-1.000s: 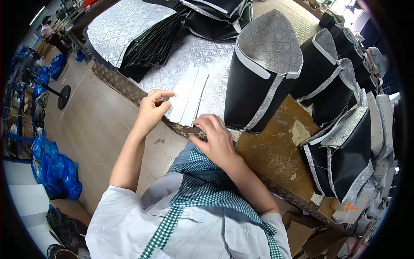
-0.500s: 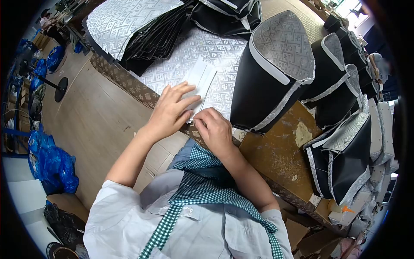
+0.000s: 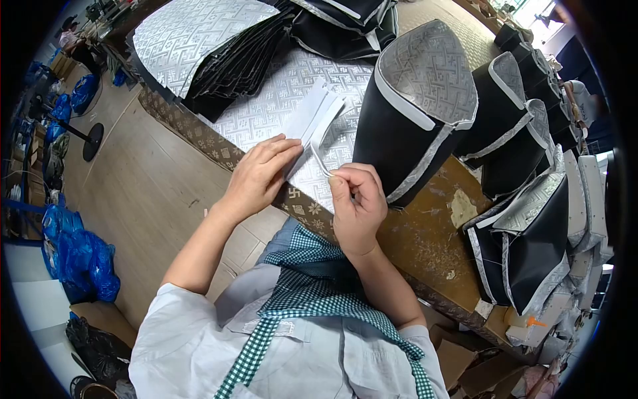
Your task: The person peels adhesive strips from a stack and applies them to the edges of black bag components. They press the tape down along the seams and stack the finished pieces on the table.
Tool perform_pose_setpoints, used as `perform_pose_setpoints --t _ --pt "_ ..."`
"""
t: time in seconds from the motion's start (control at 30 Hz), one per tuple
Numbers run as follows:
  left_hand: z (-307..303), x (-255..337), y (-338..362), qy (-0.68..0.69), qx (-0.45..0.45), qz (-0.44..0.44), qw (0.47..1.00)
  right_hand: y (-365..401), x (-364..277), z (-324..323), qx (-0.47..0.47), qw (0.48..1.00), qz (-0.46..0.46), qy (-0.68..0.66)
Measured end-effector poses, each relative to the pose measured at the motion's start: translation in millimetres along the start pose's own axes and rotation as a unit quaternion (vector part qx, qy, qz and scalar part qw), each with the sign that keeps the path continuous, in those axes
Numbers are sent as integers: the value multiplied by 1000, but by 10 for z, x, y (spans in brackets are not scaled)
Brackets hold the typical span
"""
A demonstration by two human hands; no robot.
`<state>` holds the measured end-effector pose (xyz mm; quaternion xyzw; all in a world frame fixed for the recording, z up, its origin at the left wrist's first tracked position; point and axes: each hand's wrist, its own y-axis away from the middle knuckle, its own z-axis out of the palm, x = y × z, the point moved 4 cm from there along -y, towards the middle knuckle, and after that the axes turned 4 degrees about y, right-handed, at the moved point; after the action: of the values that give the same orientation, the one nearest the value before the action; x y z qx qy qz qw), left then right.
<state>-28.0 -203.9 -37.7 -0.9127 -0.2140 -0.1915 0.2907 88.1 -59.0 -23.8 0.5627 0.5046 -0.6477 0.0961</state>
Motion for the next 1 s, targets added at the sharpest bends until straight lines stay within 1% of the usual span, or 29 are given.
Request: perform_pose_setpoints --t 0.03,0.1,0.13,0.23,0.33,0.4,0.43,0.47,0.5,0.53,0.57,0.6,0.63,0.67,0.7,0.73,0.77,0.8,0.83,0.9,0.93,0.97,1.0 --pt "-4 1 -13 -1 7 -3 1000 2 -10 -10 8 1000 -7 -4" --pt "27 -27 -8 7 -13 -42 999 13 -34 -26 8 1000 -14 0" --pt "50 -35 7 12 -23 -62 998 13 -68 -36 13 999 -32 10" --pt "49 12 18 -9 25 -44 999 -11 -174 -78 25 996 -85 27" --pt "119 -53 26 -15 68 -42 997 2 -292 -92 -8 996 -83 24" --pt "148 -92 3 -42 81 -56 994 -13 -511 -132 -34 991 -123 36" --pt "178 -157 -6 -79 92 -64 990 -15 -634 -174 -48 987 -146 46" --pt "191 -257 -13 -139 88 -87 983 -11 -811 -231 -63 983 -174 15" --pt "206 -391 -25 -135 92 -114 980 19 -979 -301 -79 976 -197 -45" --pt "194 -528 -70 -115 87 -134 980 87 -1108 -383 -124 964 -212 -98" --pt "197 -615 -108 -107 92 -169 975 95 -1225 -421 -136 947 -247 -151" --pt "143 -688 -188 -145 82 -140 976 84 -1275 -459 -148 948 -242 -145" --pt "98 -704 -290 -190 91 -157 965 76 -1298 -504 -160 948 -237 -138" --pt "34 -674 -371 -234 99 -173 951 57 -1237 -538 -156 963 -189 -116" --pt "-71 -529 -469 -220 61 -203 952 67 -1119 -581 -128 973 -167 -95" --pt "-35 -575 -508 -252 69 -175 949 77 -1030 -623 -117 978 -81 -151" --pt "-4 -588 -509 -271 84 -113 952 99 -879 -658 -128 969 -59 -201" --pt "22 -629 -486 -267 96 -97 954 113 -792 -700 -122 957 -9 -261" --pt "54 -654 -471 -260 106 -79 956 143 -703 -760 -98 960 25 -263" --pt "59 -630 -483 -242 138 -53 959 206 -560 -886 -77 938 133 -312" --pt "38 -618 -506 -252 135 -63 956 235 -496 -940 -58 934 165 -311" --pt "34 -622 -497 -249 151 -45 956 257 -459 -986 -54 929 180 -317" --pt "27 -600 -484 -226 150 -48 961 278 -423 -1034 -51 924 194 -324"
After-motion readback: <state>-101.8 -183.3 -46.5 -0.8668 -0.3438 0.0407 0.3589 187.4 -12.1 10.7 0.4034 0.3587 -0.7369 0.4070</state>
